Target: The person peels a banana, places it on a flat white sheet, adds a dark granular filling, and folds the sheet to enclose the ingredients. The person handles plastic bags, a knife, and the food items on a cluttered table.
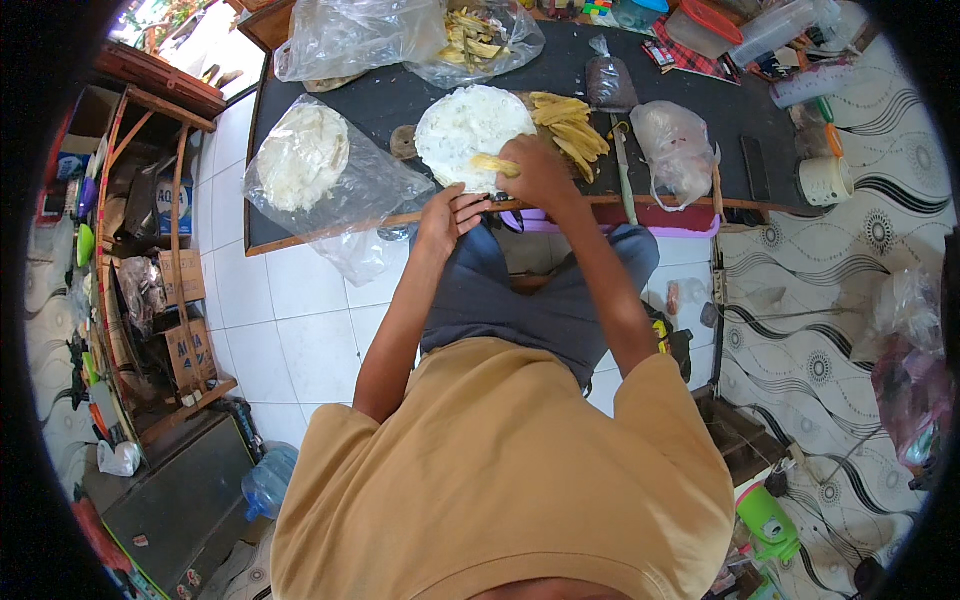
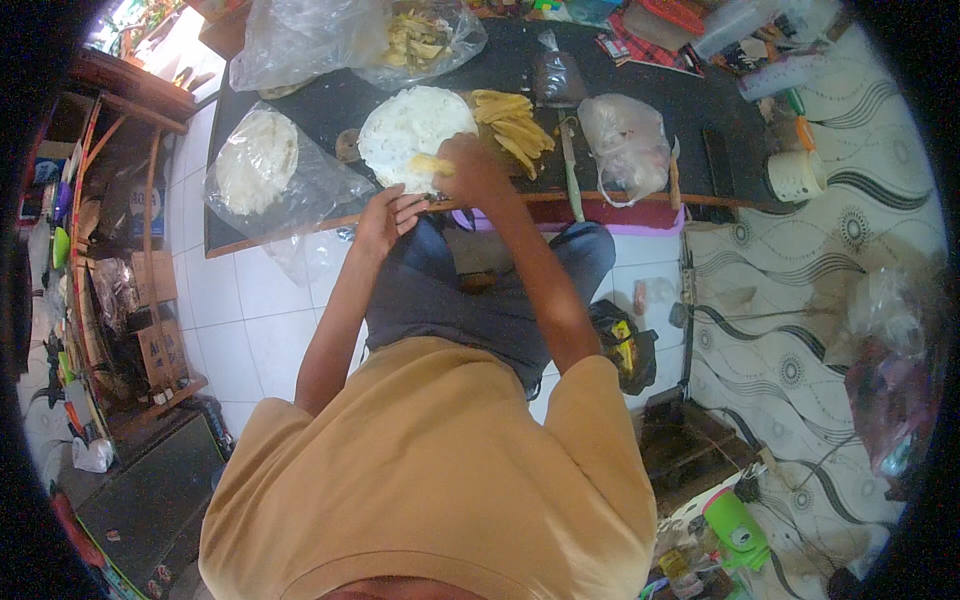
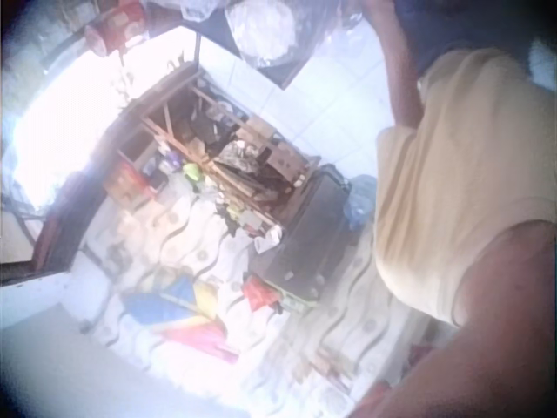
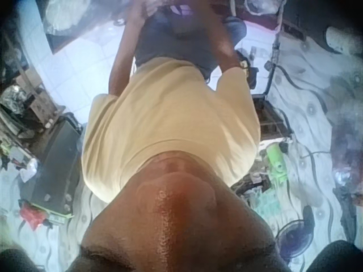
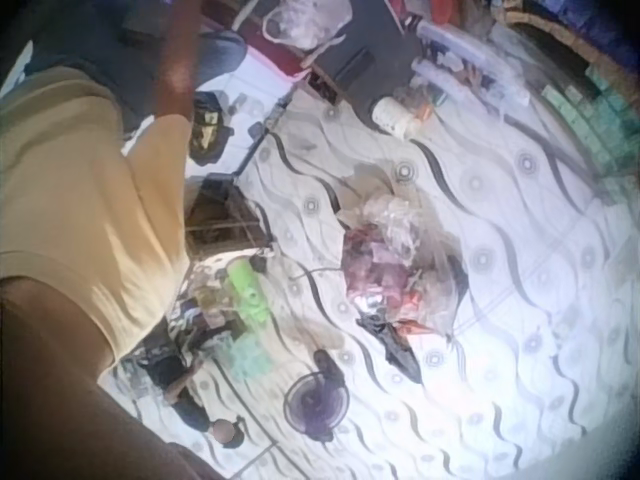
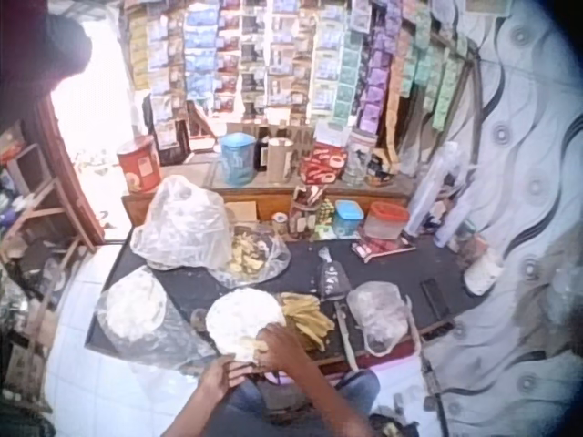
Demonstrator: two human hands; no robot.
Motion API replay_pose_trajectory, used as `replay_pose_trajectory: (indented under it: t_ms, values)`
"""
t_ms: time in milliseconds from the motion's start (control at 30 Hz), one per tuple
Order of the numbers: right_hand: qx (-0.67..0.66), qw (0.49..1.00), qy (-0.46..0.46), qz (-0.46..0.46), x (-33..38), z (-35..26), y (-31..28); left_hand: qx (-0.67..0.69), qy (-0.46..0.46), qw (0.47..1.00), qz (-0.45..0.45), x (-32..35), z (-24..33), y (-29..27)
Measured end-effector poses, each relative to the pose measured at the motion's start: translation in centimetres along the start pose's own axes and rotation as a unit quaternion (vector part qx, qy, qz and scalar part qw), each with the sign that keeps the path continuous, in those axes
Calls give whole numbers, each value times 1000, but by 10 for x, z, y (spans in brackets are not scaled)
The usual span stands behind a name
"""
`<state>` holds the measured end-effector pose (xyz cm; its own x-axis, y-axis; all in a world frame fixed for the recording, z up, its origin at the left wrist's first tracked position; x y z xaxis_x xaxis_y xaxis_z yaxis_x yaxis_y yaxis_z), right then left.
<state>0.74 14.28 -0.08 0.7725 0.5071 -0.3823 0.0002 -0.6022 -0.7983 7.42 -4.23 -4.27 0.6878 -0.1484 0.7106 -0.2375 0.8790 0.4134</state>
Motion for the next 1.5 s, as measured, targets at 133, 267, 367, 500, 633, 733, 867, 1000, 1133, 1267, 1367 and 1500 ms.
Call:
replay_pose_trajectory:
  t_ms: [133,267,367,500,633,733,867,1000,1133,1267,1367,1500]
  values:
    - [43,982,165,86,22,1,-21,6,-4,1000,-3,2,0,0]
    - [141,951,246,123,37,5,-23,4,9,1000,7,4,0,2]
    - [174,946,245,119,42,9,-18,2,14,1000,6,5,-1,3]
    - [160,954,214,136,39,-9,-23,7,15,1000,7,6,-2,1]
    - [83,992,68,72,29,-14,-26,21,31,999,13,6,-3,3]
    - [50,999,-21,-1,19,-10,-21,35,31,999,15,4,-3,3]
    - [50,996,-37,-62,12,-3,-23,18,20,1000,-7,7,-1,2]
    - [10,996,5,-85,2,5,-27,14,16,1000,8,11,0,5]
    - [-77,996,19,-37,-13,7,-29,10,26,1000,8,11,0,5]
    - [-166,983,65,-40,-37,1,-40,-26,40,999,11,19,4,9]
    - [-174,983,50,-35,-60,-1,-52,-90,40,995,6,34,7,13]
    - [-224,975,5,-6,-94,-27,-80,-293,71,953,23,64,8,9]
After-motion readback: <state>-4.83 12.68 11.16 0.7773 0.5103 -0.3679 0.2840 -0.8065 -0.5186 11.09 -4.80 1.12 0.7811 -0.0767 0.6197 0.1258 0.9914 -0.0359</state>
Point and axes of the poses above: each hand's wrist, its own x-axis away from the middle knuckle, its own y-axis out of the palm, z = x × y, the point moved 2 cm from there along -x, towards the middle knuckle, and after that the axes turned 4 degrees about -y, right-handed, at the moved point
